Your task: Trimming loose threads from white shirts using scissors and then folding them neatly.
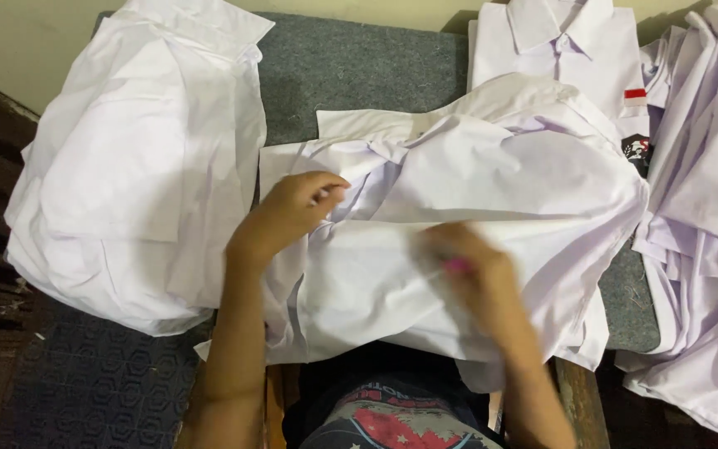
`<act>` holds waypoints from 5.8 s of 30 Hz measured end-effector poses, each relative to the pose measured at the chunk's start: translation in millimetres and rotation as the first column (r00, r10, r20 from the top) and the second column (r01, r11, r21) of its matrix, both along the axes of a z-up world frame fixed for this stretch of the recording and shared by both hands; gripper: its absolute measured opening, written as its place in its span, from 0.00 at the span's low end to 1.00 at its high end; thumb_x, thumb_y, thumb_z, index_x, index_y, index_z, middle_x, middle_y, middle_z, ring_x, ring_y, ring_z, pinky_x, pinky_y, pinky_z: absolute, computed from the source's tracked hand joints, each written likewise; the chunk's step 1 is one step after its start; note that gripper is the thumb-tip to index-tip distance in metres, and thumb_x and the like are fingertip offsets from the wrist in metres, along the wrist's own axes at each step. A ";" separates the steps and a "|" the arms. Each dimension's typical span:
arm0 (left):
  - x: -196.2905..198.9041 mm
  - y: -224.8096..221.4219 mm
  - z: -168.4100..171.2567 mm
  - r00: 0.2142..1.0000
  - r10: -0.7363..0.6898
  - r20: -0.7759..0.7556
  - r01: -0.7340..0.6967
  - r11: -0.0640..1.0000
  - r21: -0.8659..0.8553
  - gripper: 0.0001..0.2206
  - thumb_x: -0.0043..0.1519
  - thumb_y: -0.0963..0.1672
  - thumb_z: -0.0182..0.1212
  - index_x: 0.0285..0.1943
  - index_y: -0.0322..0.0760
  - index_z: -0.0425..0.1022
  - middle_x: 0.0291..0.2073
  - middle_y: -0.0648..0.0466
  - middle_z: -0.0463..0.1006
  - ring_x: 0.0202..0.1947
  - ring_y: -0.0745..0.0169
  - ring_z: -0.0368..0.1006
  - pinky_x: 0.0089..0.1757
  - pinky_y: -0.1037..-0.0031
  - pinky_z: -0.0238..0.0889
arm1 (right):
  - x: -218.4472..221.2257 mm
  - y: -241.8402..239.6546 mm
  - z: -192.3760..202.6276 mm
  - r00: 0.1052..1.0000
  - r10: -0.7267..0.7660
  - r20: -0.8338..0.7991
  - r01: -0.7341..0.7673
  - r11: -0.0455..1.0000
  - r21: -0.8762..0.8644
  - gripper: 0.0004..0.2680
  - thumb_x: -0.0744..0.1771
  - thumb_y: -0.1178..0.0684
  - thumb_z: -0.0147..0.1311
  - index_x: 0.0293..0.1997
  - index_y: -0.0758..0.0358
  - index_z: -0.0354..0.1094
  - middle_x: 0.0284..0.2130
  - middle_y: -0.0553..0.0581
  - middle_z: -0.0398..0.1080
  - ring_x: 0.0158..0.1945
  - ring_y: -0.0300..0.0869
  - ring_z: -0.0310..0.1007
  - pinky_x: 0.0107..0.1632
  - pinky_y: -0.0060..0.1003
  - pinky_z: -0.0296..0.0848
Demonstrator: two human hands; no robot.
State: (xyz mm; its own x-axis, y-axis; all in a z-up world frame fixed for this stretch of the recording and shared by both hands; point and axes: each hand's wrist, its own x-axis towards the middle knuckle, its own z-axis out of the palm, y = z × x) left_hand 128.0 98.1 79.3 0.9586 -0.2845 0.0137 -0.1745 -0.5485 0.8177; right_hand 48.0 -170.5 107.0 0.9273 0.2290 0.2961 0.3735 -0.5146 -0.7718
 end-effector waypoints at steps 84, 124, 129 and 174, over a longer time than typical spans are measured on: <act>39.9 13.8 -100.4 0.934 -0.166 0.317 -0.005 0.879 0.477 0.12 0.66 0.47 0.61 0.59 0.55 0.73 0.44 0.65 0.81 0.54 0.65 0.67 0.55 0.51 0.46 | 99.3 74.6 -145.7 0.889 -0.154 -0.431 -0.012 0.933 -0.359 0.15 0.64 0.44 0.64 0.51 0.56 0.69 0.33 0.61 0.76 0.43 0.60 0.80 0.46 0.53 0.77; 44.6 27.8 -133.2 0.835 -0.085 0.544 -0.020 0.983 0.184 0.03 0.68 0.47 0.61 0.45 0.51 0.79 0.32 0.63 0.78 0.39 0.63 0.77 0.55 0.60 0.61 | 133.4 61.8 -92.0 0.980 0.074 -0.184 -0.155 0.864 -0.478 0.11 0.69 0.47 0.54 0.52 0.55 0.78 0.39 0.58 0.79 0.45 0.55 0.79 0.43 0.61 0.78; 45.3 27.1 -133.2 0.856 -0.068 0.512 -0.023 0.985 0.169 0.03 0.67 0.46 0.62 0.46 0.50 0.78 0.32 0.62 0.78 0.39 0.62 0.78 0.56 0.59 0.61 | 134.3 69.1 -78.8 0.956 0.033 -0.291 -0.185 0.838 -0.513 0.10 0.67 0.50 0.56 0.51 0.55 0.78 0.39 0.59 0.80 0.44 0.59 0.79 0.45 0.65 0.76; 40.8 25.7 -125.3 0.838 -0.048 0.543 -0.041 0.988 0.151 0.03 0.69 0.46 0.60 0.48 0.49 0.77 0.34 0.62 0.78 0.38 0.63 0.79 0.56 0.58 0.61 | 134.2 73.7 -69.4 0.931 0.022 -0.364 -0.199 0.867 -0.456 0.10 0.64 0.53 0.59 0.49 0.54 0.79 0.35 0.57 0.81 0.37 0.58 0.80 0.44 0.59 0.76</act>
State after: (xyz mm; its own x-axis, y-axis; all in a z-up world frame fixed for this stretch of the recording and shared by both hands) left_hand 168.8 123.9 -46.0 0.8080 -0.3293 0.4886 -0.5681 -0.6552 0.4980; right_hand 182.2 -96.8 37.6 0.9085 0.3661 -0.2016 0.2141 -0.8220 -0.5278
